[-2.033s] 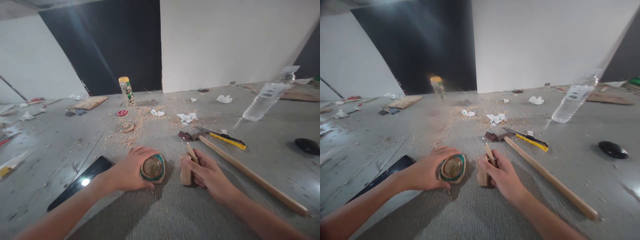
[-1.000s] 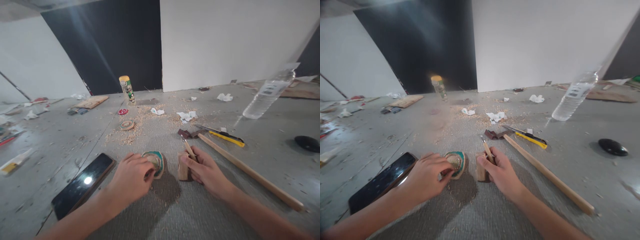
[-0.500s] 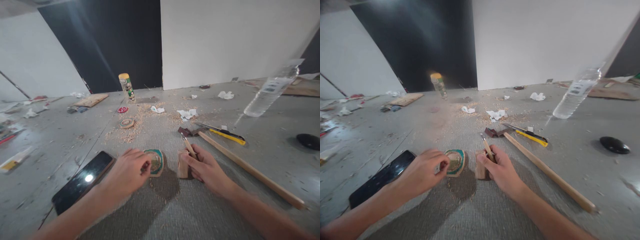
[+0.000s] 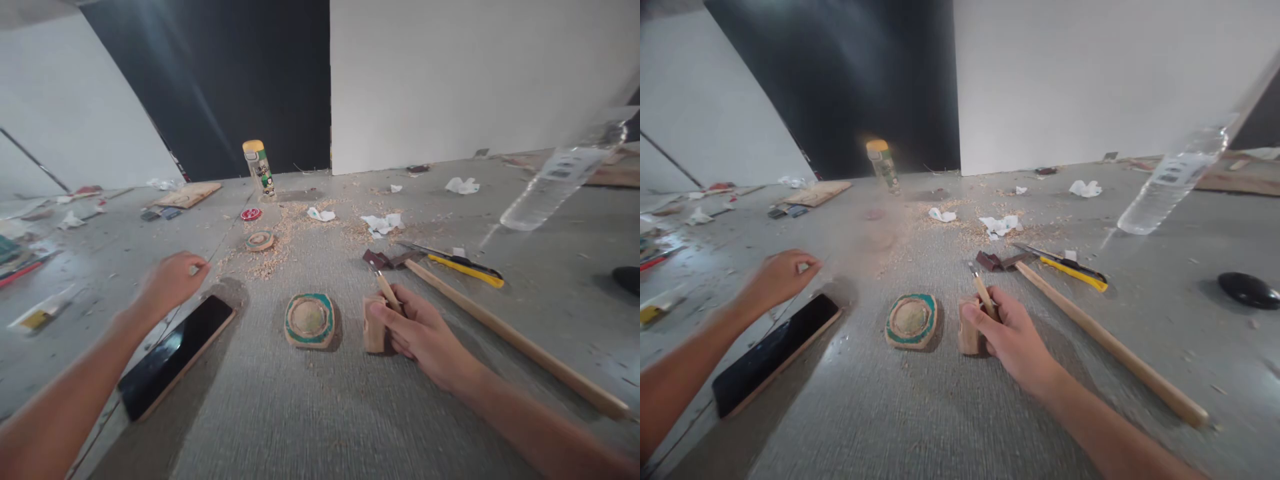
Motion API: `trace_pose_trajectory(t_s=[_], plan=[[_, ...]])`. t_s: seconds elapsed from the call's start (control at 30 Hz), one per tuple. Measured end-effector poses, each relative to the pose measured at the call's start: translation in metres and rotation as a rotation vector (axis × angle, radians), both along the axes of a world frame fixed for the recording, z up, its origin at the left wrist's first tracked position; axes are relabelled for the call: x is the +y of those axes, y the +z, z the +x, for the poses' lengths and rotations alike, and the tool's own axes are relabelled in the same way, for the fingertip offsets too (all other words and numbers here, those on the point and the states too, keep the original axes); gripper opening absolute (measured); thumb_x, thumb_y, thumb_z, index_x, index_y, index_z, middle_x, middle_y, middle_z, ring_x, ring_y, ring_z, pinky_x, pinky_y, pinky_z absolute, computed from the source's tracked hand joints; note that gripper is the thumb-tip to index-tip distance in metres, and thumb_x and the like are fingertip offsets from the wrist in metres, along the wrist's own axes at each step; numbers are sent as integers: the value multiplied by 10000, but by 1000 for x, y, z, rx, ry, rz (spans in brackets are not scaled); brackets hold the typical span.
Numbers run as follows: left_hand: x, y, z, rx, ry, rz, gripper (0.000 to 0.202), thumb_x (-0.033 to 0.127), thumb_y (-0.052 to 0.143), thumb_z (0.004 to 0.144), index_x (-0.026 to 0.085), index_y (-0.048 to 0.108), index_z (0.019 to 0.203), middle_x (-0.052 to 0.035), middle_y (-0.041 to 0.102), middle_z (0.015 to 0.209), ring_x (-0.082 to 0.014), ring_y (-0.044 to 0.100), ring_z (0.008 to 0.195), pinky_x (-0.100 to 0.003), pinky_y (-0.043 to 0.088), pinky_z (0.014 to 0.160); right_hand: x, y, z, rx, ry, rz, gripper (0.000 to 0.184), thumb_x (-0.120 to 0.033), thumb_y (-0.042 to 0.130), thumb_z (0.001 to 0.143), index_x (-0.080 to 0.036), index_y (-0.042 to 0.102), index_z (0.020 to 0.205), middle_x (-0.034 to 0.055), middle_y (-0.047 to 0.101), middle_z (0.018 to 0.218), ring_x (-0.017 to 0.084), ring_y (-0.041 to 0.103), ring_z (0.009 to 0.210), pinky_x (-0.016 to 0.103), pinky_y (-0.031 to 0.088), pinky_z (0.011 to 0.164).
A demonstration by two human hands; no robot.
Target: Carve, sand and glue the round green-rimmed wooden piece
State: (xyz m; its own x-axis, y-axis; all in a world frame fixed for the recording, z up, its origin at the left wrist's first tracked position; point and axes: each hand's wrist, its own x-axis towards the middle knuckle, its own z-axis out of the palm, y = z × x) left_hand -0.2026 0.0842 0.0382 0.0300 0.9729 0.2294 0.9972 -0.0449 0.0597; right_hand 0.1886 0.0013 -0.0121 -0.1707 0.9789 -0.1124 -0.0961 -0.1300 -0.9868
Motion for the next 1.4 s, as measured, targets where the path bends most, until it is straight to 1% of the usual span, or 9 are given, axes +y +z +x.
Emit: trace_pose_trajectory(t_s=[0.2,0.3,0.37,0.43,0.57,0.8,0.93,1.1,1.4], plan=[[-21,-16,40,-126,-85,-53,317,455,536,862,192,701,793,-30,688,747,-194,626,682,-296,463,696,1,-1,1,-3,6,-17,419,-563,692,774,-205,474,774,-103,346,586,25,219,416,167,192,360],[-41,-18,73,-328,-291,-170,373,529,551,856,229,688,1031,-73,710,1042,-260,647,962,-375,492,836,3,-1,2,-65,34,-5,394,-570,643,809,-210,487,842,-104,343,582,31,229,405,176,194,362],[-53,-23,96,-370,-478,-272,844,587,732,685,262,437,1406,-121,502,1422,-323,492,1263,-463,418,1011,4,-1,4,-142,28,5,391,-560,598,839,-219,493,998,-106,363,570,49,256,393,186,204,365],[-60,-29,116,-372,-575,-329,1145,580,832,537,258,284,1488,-143,396,1497,-354,393,1342,-514,344,1082,4,-1,6,-264,-5,56,426,-523,547,872,-224,453,1160,-84,438,602,83,358,418,206,273,392],[-66,-38,137,-380,-552,-216,1084,474,849,568,235,285,1462,-131,514,1378,-340,432,1289,-527,356,1068,8,-4,16,-732,-86,344,382,-378,433,921,-198,432,1258,34,602,790,203,594,675,332,463,617],[-86,-23,136,-376,-525,100,935,419,823,665,308,273,1414,-97,505,1377,-308,421,1295,-517,367,1068,14,-13,28,-1197,-133,718,331,-246,382,904,-185,498,1207,170,619,1168,356,591,1080,537,456,881],[-100,-14,147,-431,-528,163,945,397,809,693,313,228,1434,-112,494,1391,-316,445,1291,-537,382,1062,-3,-1,15,-1009,-107,764,337,-272,469,898,-226,486,1232,141,591,1225,332,511,1205,548,418,981],[-105,-14,166,-582,-588,138,983,431,785,723,360,157,1475,-118,484,1427,-362,478,1287,-606,395,1046,-29,12,-2,-632,125,583,834,-289,646,821,-310,158,1498,134,541,1353,305,561,1179,526,462,968],[-103,-30,168,-876,-677,-30,973,341,765,768,472,114,1479,-44,318,1550,-350,342,1394,-606,376,1099,-28,12,-1,-509,145,491,844,-319,702,801,-317,227,1499,121,424,1497,313,515,1265,513,444,1021]])
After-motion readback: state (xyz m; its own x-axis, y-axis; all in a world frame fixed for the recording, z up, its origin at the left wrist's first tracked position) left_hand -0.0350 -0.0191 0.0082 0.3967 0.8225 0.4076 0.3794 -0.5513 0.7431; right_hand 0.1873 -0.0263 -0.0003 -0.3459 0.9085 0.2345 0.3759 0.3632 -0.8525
